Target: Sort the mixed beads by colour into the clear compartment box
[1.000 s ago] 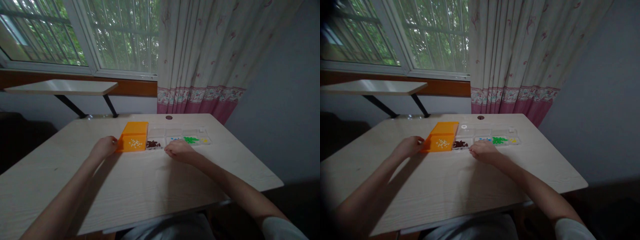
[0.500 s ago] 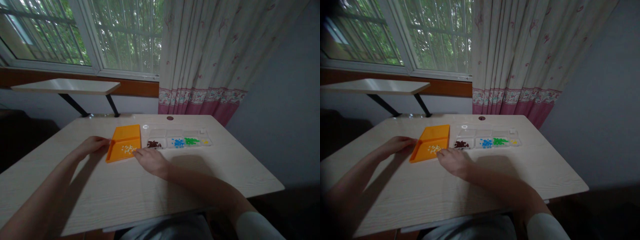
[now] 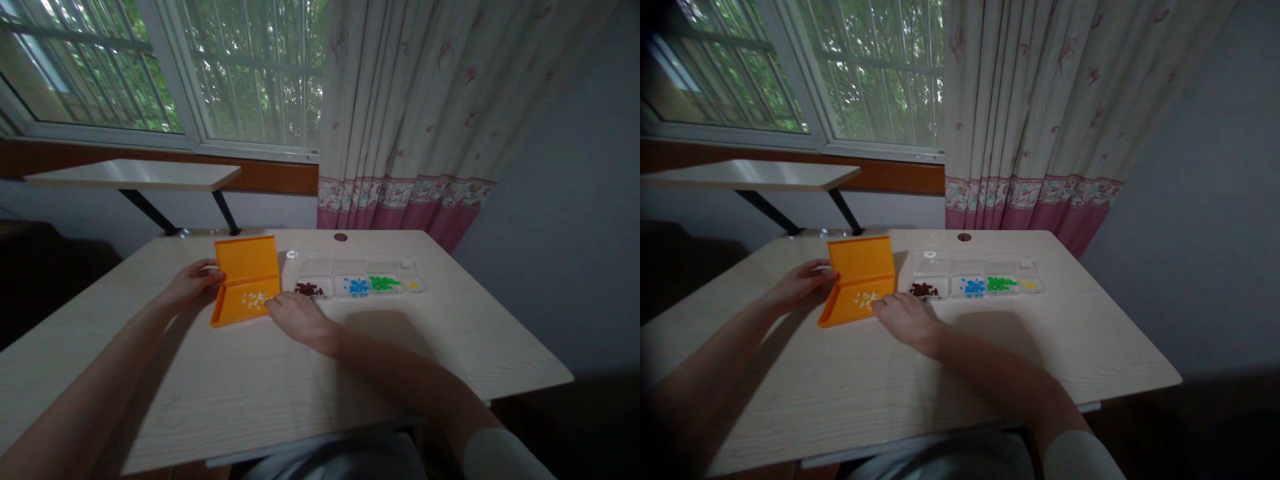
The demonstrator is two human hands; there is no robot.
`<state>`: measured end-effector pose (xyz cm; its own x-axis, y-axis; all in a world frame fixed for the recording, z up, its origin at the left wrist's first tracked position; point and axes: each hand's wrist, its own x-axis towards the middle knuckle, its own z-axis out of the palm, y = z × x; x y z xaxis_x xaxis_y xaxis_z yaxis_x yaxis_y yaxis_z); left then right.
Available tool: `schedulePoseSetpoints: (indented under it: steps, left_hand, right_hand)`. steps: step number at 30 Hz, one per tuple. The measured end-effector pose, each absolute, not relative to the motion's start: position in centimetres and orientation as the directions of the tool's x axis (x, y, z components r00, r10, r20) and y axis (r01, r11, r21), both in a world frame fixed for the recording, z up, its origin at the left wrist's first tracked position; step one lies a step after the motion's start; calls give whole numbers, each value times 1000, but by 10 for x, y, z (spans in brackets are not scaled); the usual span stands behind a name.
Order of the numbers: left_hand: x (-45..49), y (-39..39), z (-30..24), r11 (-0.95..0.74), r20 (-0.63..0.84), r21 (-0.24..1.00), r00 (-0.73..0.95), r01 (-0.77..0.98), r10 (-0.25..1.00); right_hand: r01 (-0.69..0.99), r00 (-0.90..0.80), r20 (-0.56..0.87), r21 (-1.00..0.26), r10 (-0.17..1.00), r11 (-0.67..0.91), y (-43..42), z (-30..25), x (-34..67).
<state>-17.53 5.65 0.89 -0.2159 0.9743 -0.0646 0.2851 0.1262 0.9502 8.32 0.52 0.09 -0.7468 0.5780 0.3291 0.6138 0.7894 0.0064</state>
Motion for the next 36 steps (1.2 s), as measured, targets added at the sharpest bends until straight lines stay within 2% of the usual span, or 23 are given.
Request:
schedulePoseSetpoints:
  steps: [3,6,9,11,13,15,20,24,28,30,36]
  left_hand:
    - [-184,46,14,71,-39,946,-108,316,993]
    - [-189,31,20,49,-19,876,-68,479,998]
    - [-184,16,22,-33,0,760,50,649,999]
    - [-177,9,21,-173,30,655,204,735,979]
    - [-173,7,18,-313,64,539,333,782,941]
    - [-171,8,13,-372,79,465,380,804,921]
    - [-171,12,7,-394,44,460,423,795,905]
    - [-163,0,13,-438,-16,434,492,788,870]
    - [-154,-18,13,-435,-2,344,464,832,886]
    - [-152,-25,10,-433,13,302,450,849,893]
    - [-146,-41,7,-463,123,310,447,831,886]
  right_hand:
    - [621,-657,459,-121,598,774,5,6,95]
    - [587,-614,541,-172,574,791,4,10,108]
    - [574,-655,509,-144,558,806,6,8,112]
    - [580,-695,458,-96,553,809,8,5,108]
    - [590,-719,420,-53,554,806,10,1,103]
    - [597,-729,402,-22,554,802,11,-2,97]
    - [566,-766,369,-3,527,824,11,-1,94]
    - [512,-793,364,-38,489,858,5,5,100]
    - [452,-816,353,-104,458,886,-1,9,103]
    - [450,-809,342,-163,478,878,-4,10,104]
    - [493,-613,360,-522,703,697,-18,9,116]
